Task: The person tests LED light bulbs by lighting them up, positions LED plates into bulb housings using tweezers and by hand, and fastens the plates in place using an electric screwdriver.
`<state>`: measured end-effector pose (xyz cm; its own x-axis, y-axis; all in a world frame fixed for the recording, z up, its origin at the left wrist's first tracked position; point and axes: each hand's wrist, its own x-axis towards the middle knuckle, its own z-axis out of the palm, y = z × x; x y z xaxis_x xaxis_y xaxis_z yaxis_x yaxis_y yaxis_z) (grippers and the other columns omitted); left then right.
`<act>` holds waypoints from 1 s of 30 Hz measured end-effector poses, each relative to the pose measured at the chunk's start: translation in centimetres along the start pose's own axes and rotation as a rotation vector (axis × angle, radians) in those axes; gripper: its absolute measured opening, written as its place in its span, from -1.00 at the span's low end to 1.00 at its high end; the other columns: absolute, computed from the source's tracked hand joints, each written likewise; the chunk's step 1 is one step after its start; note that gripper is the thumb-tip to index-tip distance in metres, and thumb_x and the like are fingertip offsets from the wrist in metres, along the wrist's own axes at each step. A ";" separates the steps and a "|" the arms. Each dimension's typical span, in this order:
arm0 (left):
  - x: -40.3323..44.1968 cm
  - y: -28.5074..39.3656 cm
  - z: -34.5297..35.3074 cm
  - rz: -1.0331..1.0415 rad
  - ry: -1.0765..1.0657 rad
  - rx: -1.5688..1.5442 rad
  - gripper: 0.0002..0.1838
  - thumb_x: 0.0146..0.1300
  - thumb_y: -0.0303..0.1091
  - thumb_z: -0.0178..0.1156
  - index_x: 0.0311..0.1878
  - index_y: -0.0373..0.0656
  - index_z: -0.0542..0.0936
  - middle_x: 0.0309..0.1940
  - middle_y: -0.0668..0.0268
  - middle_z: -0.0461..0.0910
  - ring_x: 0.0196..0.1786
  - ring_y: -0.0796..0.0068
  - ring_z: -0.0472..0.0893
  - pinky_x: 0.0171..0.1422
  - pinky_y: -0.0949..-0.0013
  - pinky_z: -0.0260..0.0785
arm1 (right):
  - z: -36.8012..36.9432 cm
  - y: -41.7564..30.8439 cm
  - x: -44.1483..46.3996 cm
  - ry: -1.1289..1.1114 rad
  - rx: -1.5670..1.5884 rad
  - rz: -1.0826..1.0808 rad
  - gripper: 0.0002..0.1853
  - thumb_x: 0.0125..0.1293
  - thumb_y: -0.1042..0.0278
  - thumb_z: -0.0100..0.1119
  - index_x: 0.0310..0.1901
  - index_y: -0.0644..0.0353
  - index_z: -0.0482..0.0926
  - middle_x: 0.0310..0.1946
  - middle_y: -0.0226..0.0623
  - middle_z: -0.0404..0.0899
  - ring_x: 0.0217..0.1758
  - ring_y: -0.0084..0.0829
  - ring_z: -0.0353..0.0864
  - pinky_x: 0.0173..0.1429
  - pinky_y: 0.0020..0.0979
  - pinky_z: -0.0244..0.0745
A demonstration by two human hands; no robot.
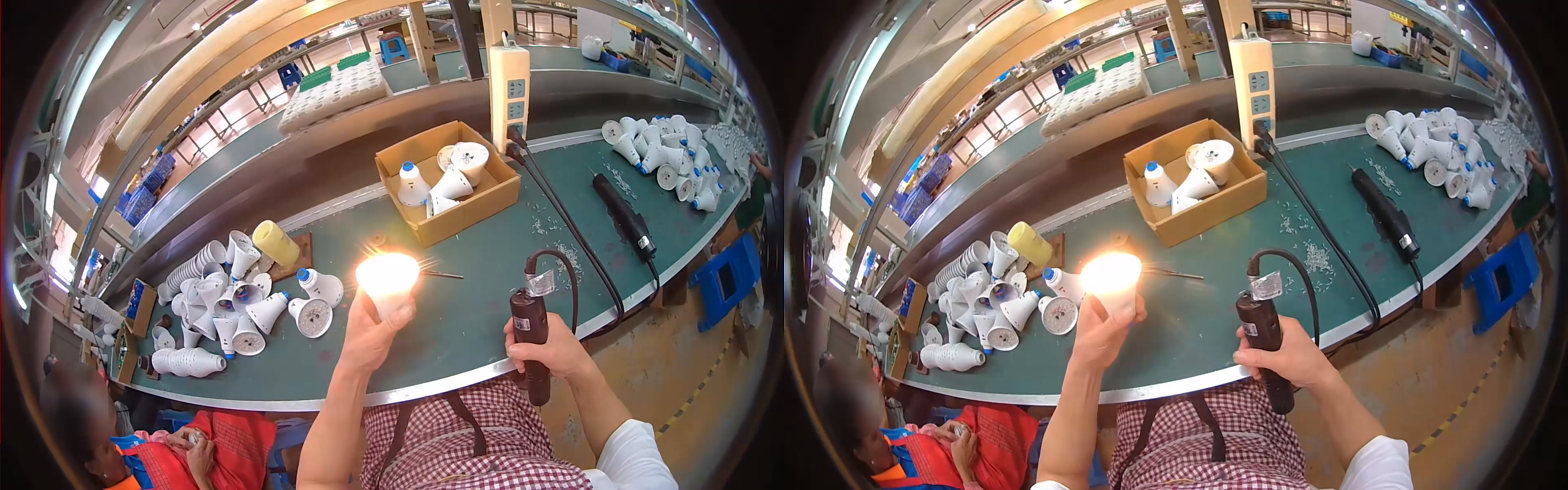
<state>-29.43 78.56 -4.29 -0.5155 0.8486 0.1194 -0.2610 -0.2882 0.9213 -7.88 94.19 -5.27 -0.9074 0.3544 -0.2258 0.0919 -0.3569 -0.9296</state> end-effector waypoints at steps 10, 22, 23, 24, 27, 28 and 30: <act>0.0 0.0 0.6 0.064 0.021 0.049 -0.52 -0.03 -0.33 0.32 -0.06 -0.31 0.37 -0.36 0.31 0.43 -0.35 0.51 0.38 -0.27 0.39 0.25 | -0.1 0.2 -0.1 -0.006 -0.013 -0.024 -0.65 -0.03 0.42 0.32 -0.25 0.35 0.40 -0.53 -0.34 0.46 -0.59 -0.57 0.44 -0.49 -0.53 0.37; -0.2 0.2 0.4 -0.045 0.096 -0.011 -0.47 -0.06 -0.40 0.34 -0.01 -0.24 0.34 -0.21 0.31 0.41 -0.29 0.49 0.43 -0.27 0.38 0.30 | 0.0 -0.1 -0.2 -0.007 0.000 -0.022 -0.64 -0.05 0.42 0.34 -0.25 0.34 0.40 -0.54 -0.37 0.46 -0.58 -0.59 0.43 -0.48 -0.55 0.34; 0.0 0.3 0.4 -0.052 0.089 -0.011 -0.45 -0.08 -0.40 0.35 0.00 -0.23 0.34 -0.20 0.31 0.41 -0.29 0.49 0.43 -0.28 0.37 0.30 | -0.1 -0.1 -0.2 -0.012 -0.007 -0.019 -0.64 -0.05 0.42 0.34 -0.25 0.34 0.40 -0.53 -0.37 0.46 -0.58 -0.60 0.43 -0.47 -0.55 0.34; 0.1 0.3 0.5 -0.060 0.082 -0.011 -0.42 -0.10 -0.41 0.36 0.01 -0.23 0.33 -0.19 0.30 0.41 -0.29 0.48 0.44 -0.28 0.37 0.30 | -0.2 -0.1 -0.2 -0.017 -0.012 -0.017 -0.64 -0.05 0.41 0.35 -0.25 0.33 0.41 -0.53 -0.37 0.46 -0.58 -0.60 0.43 -0.47 -0.54 0.35; 1.2 0.9 0.8 -0.036 0.084 0.097 -0.26 -0.14 -0.39 0.38 0.14 -0.20 0.23 -0.15 0.24 0.40 -0.29 0.43 0.46 -0.30 0.34 0.32 | -0.6 -0.2 -0.3 -0.042 0.024 0.017 -0.60 -0.07 0.38 0.37 -0.22 0.32 0.42 -0.48 -0.38 0.47 -0.51 -0.61 0.45 -0.39 -0.54 0.39; 1.7 1.3 0.9 -0.037 0.081 0.108 -0.26 -0.14 -0.39 0.38 0.14 -0.20 0.23 -0.15 0.24 0.40 -0.29 0.43 0.46 -0.30 0.34 0.32 | -0.7 0.0 -0.3 -0.045 0.033 0.010 -0.60 -0.07 0.38 0.37 -0.22 0.32 0.42 -0.48 -0.38 0.47 -0.51 -0.61 0.45 -0.39 -0.54 0.39; 2.6 2.3 1.5 -0.113 0.028 0.052 -0.11 -0.15 -0.32 0.40 0.25 -0.15 0.10 -0.13 0.21 0.37 -0.24 0.40 0.47 -0.22 0.36 0.35 | -1.0 0.3 -0.3 -0.055 0.036 0.003 -0.56 -0.10 0.35 0.40 -0.19 0.31 0.43 -0.43 -0.38 0.48 -0.42 -0.61 0.46 -0.30 -0.54 0.41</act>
<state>-30.18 80.79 -1.31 -0.5078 0.8615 0.0036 -0.2768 -0.1671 0.9463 -7.19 94.84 -5.75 -0.9283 0.3058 -0.2117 0.0812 -0.3889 -0.9177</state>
